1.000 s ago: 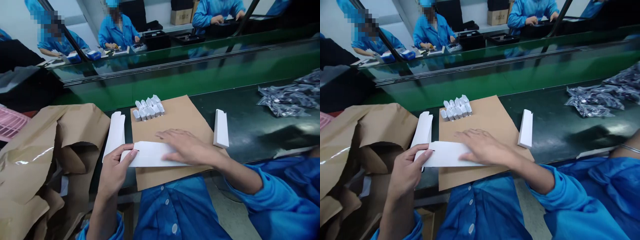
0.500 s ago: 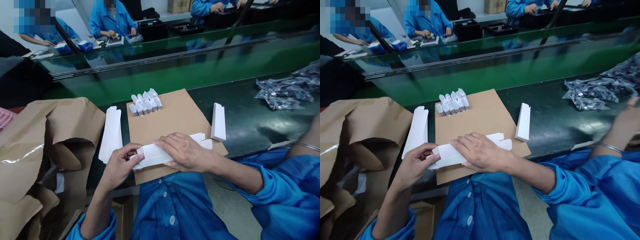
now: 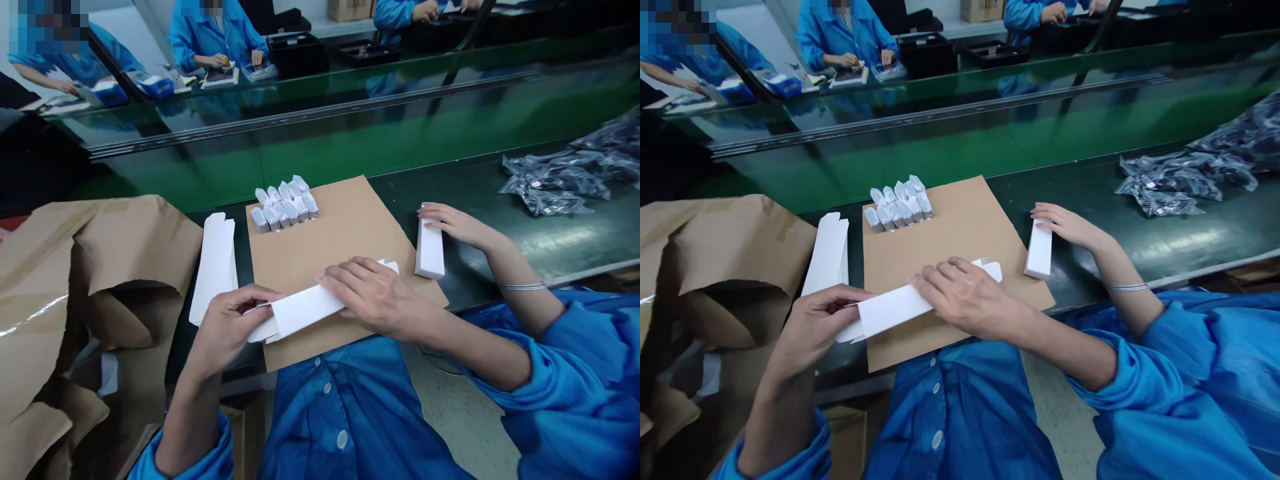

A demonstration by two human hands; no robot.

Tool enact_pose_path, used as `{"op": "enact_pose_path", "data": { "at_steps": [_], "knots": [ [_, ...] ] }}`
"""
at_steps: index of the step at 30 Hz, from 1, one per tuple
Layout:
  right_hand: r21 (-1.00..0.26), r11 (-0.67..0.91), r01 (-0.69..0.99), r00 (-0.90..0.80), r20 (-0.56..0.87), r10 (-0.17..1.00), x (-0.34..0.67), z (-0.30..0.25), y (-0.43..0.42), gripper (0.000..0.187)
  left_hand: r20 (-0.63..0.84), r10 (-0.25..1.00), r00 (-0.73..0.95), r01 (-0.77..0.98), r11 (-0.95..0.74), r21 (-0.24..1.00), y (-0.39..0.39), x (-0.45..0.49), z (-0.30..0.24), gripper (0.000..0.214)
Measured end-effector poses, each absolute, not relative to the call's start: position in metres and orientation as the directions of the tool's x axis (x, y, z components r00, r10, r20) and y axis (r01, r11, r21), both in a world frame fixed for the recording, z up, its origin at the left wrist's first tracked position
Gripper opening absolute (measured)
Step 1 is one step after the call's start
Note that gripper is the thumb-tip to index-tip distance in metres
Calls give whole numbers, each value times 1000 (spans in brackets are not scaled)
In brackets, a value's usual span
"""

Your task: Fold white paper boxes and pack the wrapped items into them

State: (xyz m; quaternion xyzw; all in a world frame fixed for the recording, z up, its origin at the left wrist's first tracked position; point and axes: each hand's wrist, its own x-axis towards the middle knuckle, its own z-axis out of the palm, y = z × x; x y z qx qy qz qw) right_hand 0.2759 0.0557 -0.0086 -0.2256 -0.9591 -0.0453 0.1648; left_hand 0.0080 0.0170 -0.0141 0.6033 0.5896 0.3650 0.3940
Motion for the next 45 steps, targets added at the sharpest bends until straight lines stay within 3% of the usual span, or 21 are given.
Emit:
{"op": "enact_pose_path", "data": {
  "at_steps": [2, 4, 5, 6, 7, 10, 13, 16, 18, 23, 26, 29, 31, 34, 39, 45],
  "knots": [
    [-28, 834, 551, -758, 402, 514, 282, -16, 58, 35, 161, 955, -247, 322, -76, 944, 10, 14, -15, 21],
    [-95, 746, 659, -631, 471, 617, 282, -27, 56, 39, 395, 754, -525, 270, -293, 917, 1, 36, -20, 35],
    [-129, 707, 696, -570, 500, 652, 278, -33, 53, 41, 461, 676, -576, 261, -382, 886, -3, 51, -24, 45],
    [-166, 682, 712, -527, 516, 676, 271, -39, 47, 42, 484, 691, -537, 233, -430, 872, -6, 68, -28, 60],
    [-205, 671, 713, -499, 523, 690, 263, -45, 40, 43, 439, 783, -441, 179, -402, 898, -8, 84, -32, 77],
    [-322, 685, 654, -490, 509, 707, 238, -54, 16, 46, 276, 886, -372, 142, -240, 960, -1, 111, -41, 108],
    [-476, 705, 525, -544, 450, 708, 231, -43, 6, 52, 304, 839, -452, 295, -181, 938, 12, 102, -42, 100],
    [-675, 621, 399, -461, 438, 772, 238, -19, 19, 67, 391, 843, -370, 463, -197, 864, 16, 84, -40, 91],
    [-757, 577, 308, -388, 454, 802, 238, -6, 33, 55, 412, 870, -270, 497, -240, 834, 12, 81, -39, 87],
    [-787, 606, 114, -537, 465, 704, 231, 3, 50, 27, 460, 868, -185, 550, -296, 781, 1, 80, -39, 63],
    [-853, 520, 49, -475, 438, 763, 236, 7, 54, 25, 473, 871, -131, 571, -324, 754, 0, 73, -37, 53],
    [-948, 314, -52, -275, 315, 908, 241, 12, 66, 20, 445, 893, -72, 581, -325, 747, 0, 69, -34, 48],
    [-982, 116, -151, -344, 162, 925, 239, 13, 76, 26, 404, 914, -34, 570, -314, 759, -1, 71, -34, 48],
    [-978, -84, -192, -542, 34, 839, 232, 12, 85, 32, 395, 918, -21, 577, -312, 755, -1, 75, -34, 46],
    [-991, -75, -112, -639, 14, 769, 227, 12, 82, 34, 435, 894, -110, 623, -278, 731, -1, 77, -43, 58],
    [-995, 0, -104, -618, 64, 784, 228, 17, 80, 30, 482, 868, -117, 480, -375, 793, -2, 83, -50, 75]
  ]
}}
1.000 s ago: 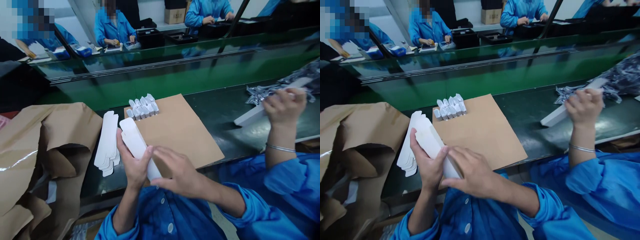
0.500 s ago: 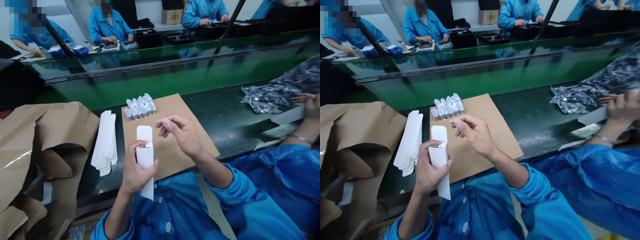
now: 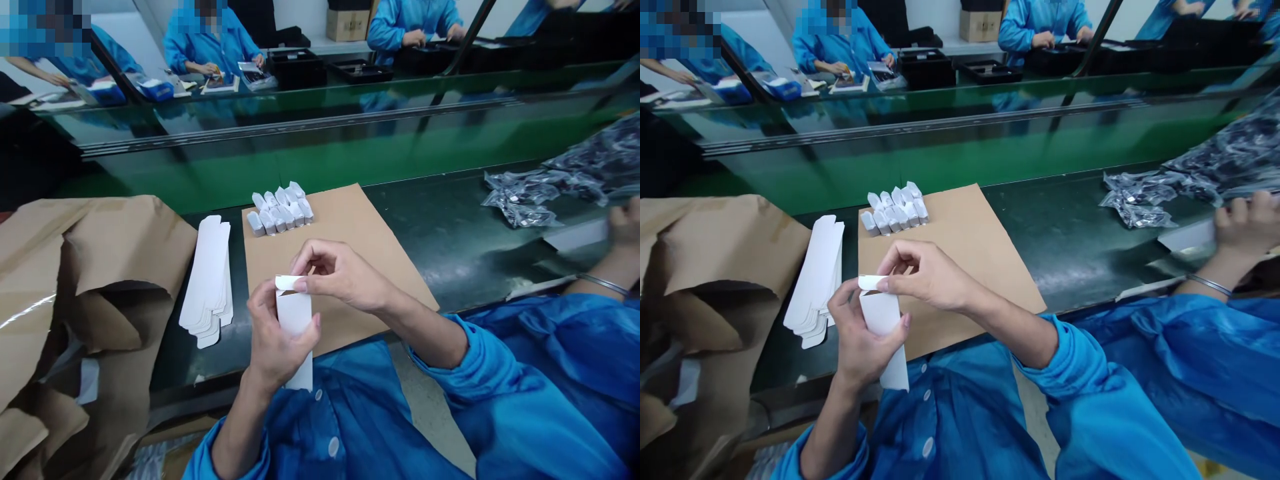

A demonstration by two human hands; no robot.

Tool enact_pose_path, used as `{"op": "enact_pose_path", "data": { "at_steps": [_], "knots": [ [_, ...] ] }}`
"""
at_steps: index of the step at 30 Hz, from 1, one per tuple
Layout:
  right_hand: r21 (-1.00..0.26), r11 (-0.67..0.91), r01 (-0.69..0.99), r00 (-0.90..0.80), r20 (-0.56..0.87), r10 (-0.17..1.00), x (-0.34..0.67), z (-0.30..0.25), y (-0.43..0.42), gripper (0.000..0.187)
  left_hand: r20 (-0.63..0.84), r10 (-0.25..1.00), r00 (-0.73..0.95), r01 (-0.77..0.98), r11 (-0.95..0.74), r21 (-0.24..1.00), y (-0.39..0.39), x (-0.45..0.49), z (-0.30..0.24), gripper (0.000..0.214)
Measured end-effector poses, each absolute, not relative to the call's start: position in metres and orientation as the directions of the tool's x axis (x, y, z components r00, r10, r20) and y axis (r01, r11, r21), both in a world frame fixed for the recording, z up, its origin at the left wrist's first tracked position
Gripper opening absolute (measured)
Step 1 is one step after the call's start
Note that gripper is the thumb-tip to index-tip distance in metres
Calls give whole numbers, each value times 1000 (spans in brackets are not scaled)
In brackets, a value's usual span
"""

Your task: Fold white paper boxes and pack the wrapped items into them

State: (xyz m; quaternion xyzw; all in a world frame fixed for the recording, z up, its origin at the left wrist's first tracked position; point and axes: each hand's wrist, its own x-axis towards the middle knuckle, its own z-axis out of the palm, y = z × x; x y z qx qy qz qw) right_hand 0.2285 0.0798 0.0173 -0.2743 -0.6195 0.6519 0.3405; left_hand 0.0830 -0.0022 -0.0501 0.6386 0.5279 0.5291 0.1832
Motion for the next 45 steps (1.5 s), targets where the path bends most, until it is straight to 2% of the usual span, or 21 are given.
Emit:
{"op": "enact_pose_path", "data": {
  "at_steps": [3, 5, 8, 11, 14, 16, 18, 20, 22, 25, 27, 30, 31, 33, 34, 36, 38, 40, 45],
  "knots": [
    [-996, 25, -83, -625, 72, 777, 231, 19, 80, 27, 421, 903, -87, 468, -336, 818, -4, 83, -46, 100],
    [-997, 49, -57, -637, 75, 767, 232, 20, 80, 24, 392, 917, -71, 536, -297, 790, -5, 81, -42, 104],
    [-997, 46, -62, -648, 75, 758, 233, 22, 80, 22, 391, 920, -32, 642, -281, 713, -5, 76, -37, 86],
    [-997, 50, -57, -655, 75, 752, 234, 23, 78, 19, 397, 918, 4, 639, -308, 705, -5, 74, -35, 73],
    [-989, 150, 13, -633, 108, 767, 232, 20, 68, 13, 427, 904, -25, 627, -319, 711, -6, 75, -35, 65],
    [-961, 275, 30, -582, 207, 787, 230, 15, 59, 13, 461, 886, -50, 627, -331, 705, -7, 76, -36, 62],
    [-897, 442, 28, -505, 369, 780, 227, 7, 50, 10, 502, 862, -67, 628, -354, 693, -8, 77, -39, 60],
    [-807, 587, 55, -451, 505, 736, 225, 0, 44, 3, 519, 851, -84, 630, -358, 689, -9, 78, -42, 58],
    [-744, 663, 85, -461, 561, 688, 225, -4, 42, 3, 509, 855, -100, 621, -346, 704, -11, 78, -45, 55],
    [-796, 595, 109, -492, 477, 728, 227, -5, 42, 6, 442, 884, -151, 528, -305, 793, -13, 78, -50, 59],
    [-847, 520, 112, -491, 408, 770, 228, -4, 44, 14, 362, 908, -213, 406, -255, 878, -14, 77, -53, 61],
    [-862, 492, 120, -557, 351, 752, 226, -2, 60, 11, 228, 923, -310, 205, -169, 964, -13, 76, -58, 54],
    [-857, 487, 166, -599, 305, 740, 226, -2, 71, 11, 157, 927, -341, 131, -118, 984, -10, 76, -60, 52],
    [-811, 463, 358, -605, 176, 776, 226, -4, 105, 14, -20, 923, -384, -30, 10, 1000, -2, 76, -64, 55],
    [-755, 443, 484, -554, 127, 823, 227, -7, 126, 18, -98, 912, -399, -100, 63, 993, 4, 77, -67, 55],
    [-656, 384, 650, -411, 121, 903, 229, -17, 171, 32, -170, 886, -431, -179, 101, 979, 17, 76, -73, 50],
    [-589, 368, 719, -372, 121, 920, 230, -32, 208, 50, -160, 868, -471, -179, 83, 980, 30, 74, -81, 43],
    [-528, 396, 751, -398, 117, 910, 231, -48, 232, 58, -141, 852, -505, -135, 83, 987, 39, 70, -91, 41],
    [-397, 447, 802, -424, 149, 893, 246, -66, 237, 50, -63, 826, -561, 79, 129, 988, 41, 58, -103, 49]
  ]
}}
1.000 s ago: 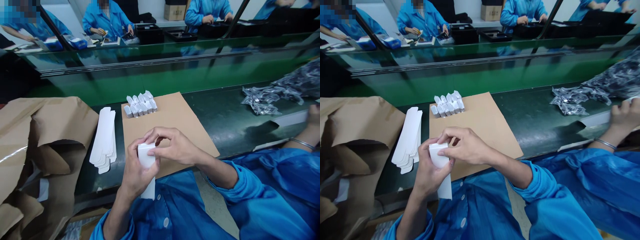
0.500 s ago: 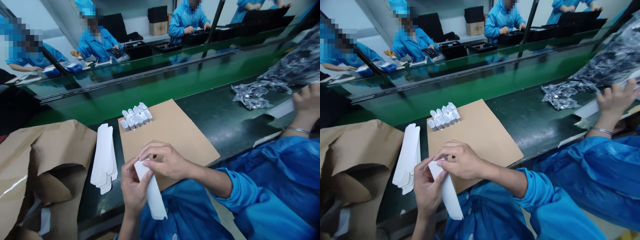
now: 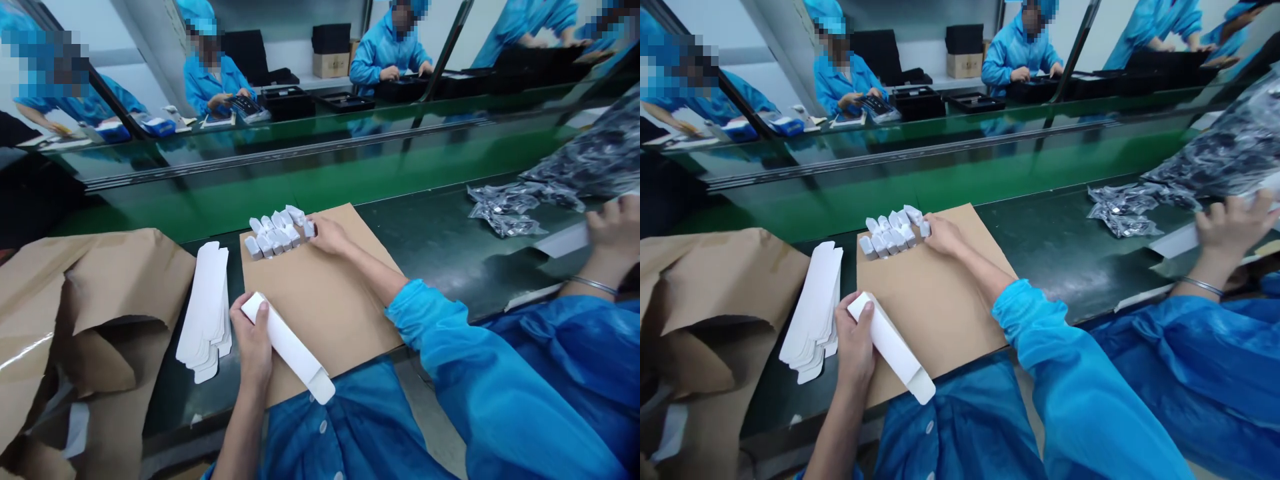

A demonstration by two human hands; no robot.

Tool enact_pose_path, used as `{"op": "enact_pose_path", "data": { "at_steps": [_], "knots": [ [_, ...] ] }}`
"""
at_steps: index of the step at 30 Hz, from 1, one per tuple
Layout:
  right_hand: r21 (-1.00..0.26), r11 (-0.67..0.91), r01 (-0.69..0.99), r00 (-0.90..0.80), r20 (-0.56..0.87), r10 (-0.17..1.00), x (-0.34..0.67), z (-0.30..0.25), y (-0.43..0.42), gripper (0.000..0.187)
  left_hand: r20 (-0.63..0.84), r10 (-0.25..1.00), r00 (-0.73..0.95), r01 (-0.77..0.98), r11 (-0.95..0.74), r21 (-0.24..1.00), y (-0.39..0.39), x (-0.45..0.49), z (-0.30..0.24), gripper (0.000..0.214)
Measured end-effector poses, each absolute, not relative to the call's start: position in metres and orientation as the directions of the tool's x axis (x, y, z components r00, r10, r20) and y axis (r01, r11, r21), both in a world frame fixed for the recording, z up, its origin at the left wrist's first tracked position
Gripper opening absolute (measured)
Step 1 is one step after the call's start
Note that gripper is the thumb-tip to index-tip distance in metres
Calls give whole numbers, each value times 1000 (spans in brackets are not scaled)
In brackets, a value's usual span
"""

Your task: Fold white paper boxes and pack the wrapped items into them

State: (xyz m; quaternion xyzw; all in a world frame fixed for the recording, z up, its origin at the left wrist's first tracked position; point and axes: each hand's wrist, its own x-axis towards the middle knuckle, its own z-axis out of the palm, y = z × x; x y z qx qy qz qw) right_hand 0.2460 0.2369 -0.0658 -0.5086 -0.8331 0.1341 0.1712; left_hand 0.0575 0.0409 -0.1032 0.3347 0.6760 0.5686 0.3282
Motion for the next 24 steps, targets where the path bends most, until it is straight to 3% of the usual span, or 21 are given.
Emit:
{"op": "enact_pose_path", "data": {
  "at_steps": [2, 5, 8, 10, 12, 15, 19, 24],
  "knots": [
    [-341, 495, 799, -467, 166, 868, 262, -64, 226, 46, 5, 841, -542, 183, 112, 977, 37, 52, -99, 51],
    [-267, 603, 751, -589, 140, 796, 292, -59, 203, 43, 210, 902, -378, 520, 19, 854, 27, 37, -92, 48],
    [-233, 632, 739, -631, 91, 771, 318, -57, 186, 53, 330, 937, 115, 792, -287, 538, 16, 14, -91, 53],
    [-218, 578, 787, -573, 91, 814, 327, -55, 184, 59, 267, 859, 437, 777, -510, 368, 11, 1, -93, 66],
    [-213, 539, 815, -534, 84, 841, 328, -53, 188, 63, 167, 776, 608, 738, -630, 242, 10, -4, -92, 75],
    [-222, 613, 758, -628, 8, 778, 315, -48, 199, 70, 83, 743, 664, 730, -668, 147, 15, 3, -82, 71],
    [-231, 685, 690, -720, -122, 684, 294, -44, 205, 59, 4, 797, 604, 784, -596, 173, 27, 14, -72, 48],
    [-225, 600, 768, -635, -148, 758, 302, -40, 198, 49, 134, 880, 456, 863, -474, 175, 30, 12, -84, 44]
  ]
}}
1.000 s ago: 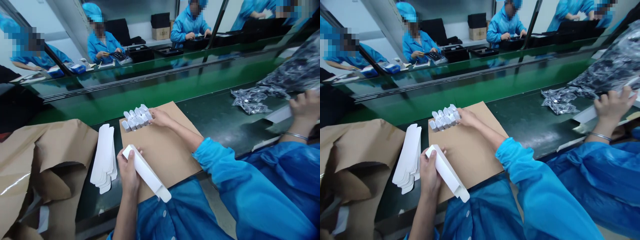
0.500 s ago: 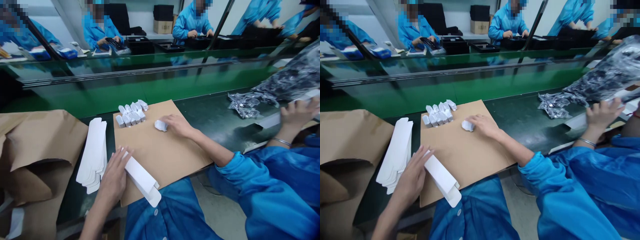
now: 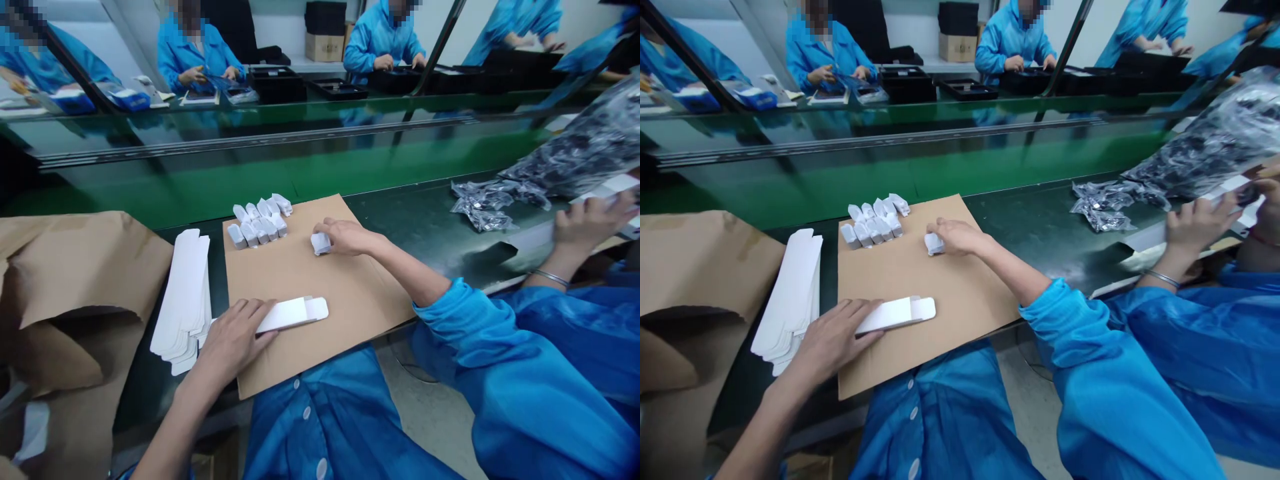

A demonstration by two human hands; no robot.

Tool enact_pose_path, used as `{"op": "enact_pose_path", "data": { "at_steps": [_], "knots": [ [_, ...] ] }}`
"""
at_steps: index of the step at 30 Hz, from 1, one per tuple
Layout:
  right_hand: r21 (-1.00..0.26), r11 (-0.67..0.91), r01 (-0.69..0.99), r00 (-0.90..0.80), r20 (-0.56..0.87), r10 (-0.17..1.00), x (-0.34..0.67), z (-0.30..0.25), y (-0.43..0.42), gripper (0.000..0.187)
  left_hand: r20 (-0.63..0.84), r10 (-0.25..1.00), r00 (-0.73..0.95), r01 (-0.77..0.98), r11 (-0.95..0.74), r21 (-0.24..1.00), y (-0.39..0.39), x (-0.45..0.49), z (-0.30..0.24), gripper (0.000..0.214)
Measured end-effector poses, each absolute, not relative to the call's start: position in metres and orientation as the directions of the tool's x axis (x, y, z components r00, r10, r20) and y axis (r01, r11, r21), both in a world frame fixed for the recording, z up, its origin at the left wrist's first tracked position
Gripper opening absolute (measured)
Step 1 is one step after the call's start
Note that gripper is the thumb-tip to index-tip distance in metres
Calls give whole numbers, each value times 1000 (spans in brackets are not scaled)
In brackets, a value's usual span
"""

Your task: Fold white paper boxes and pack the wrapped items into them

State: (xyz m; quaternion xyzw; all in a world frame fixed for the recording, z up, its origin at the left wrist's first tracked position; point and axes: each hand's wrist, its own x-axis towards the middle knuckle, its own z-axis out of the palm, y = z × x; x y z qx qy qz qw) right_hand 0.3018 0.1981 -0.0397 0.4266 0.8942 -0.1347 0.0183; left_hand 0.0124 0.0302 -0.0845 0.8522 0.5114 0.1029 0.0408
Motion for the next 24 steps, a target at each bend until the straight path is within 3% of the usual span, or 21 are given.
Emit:
{"op": "enact_pose_path", "data": {
  "at_steps": [3, 7, 14, 19, 24],
  "knots": [
    [-271, 577, 771, -630, -187, 754, 314, -34, 194, 56, 234, 866, 442, 859, -484, 169, 30, 14, -92, 42],
    [-310, 558, 770, -623, -170, 764, 318, -26, 200, 64, 257, 874, 412, 867, -463, 185, 30, 18, -91, 42],
    [-363, 627, 689, -715, -196, 671, 309, -36, 196, 40, 321, 880, 351, 886, -423, 191, 24, 6, -84, 46],
    [-346, 529, 775, -601, -146, 786, 314, -48, 176, 38, 423, 872, 246, 911, -357, 207, 17, -1, -79, 51],
    [-210, 286, 935, -298, -28, 954, 315, -56, 176, 42, 429, 881, 201, 911, -329, 248, 16, -1, -76, 52]
  ]
}}
